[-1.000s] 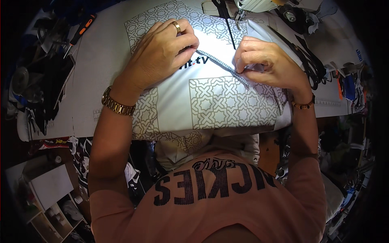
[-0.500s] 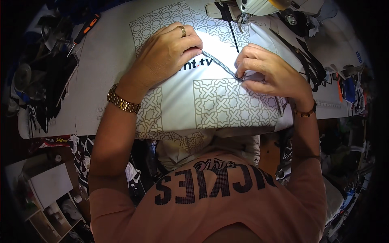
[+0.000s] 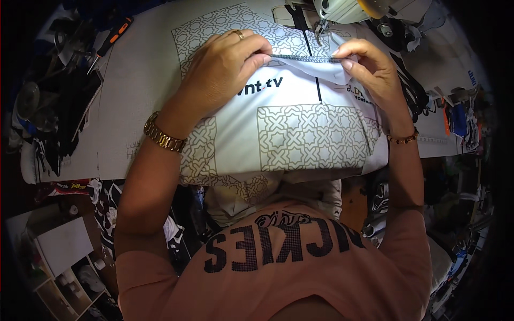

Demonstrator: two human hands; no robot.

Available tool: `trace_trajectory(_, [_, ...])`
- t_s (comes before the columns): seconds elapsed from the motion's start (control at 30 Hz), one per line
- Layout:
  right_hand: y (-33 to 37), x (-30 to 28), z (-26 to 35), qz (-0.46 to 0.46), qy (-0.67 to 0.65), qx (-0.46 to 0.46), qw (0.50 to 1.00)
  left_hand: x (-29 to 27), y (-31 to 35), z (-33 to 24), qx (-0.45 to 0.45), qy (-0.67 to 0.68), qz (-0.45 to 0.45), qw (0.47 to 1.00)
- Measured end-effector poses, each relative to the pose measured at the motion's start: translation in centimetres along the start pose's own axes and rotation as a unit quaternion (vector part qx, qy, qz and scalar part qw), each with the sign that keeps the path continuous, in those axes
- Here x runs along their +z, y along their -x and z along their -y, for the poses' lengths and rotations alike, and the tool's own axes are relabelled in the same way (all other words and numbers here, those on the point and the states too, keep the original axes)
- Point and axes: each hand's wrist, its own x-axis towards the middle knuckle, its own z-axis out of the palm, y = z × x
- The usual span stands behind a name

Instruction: Sewing a zipper onto a white fabric piece using a sewing machine.

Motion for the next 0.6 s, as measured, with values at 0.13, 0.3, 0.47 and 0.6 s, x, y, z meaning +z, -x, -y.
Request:
trace_trajectory(0.13, [0.1,-0.4,-0.1,0.01,0.043,0.018,0.999,-0.4,-0.1,-0.3,-0.031,0.075,-0.003,0.997])
trace_trajectory(0.3, [0.3,-0.6,-0.5,-0.01,0.033,0.041,0.999,-1.0,-0.6,-0.6,-0.087,0.185,0.01,0.979])
trace_trajectory(0.47, [0.2,-0.6,-0.2,-0.037,0.074,0.018,0.996,-1.5,-0.5,-0.6,-0.133,0.257,0.039,0.956])
trace_trajectory(0.6, [0.4,-0.6,0.5,-0.046,0.121,0.03,0.991,-1.8,-0.5,-0.3,-0.097,0.246,0.046,0.963])
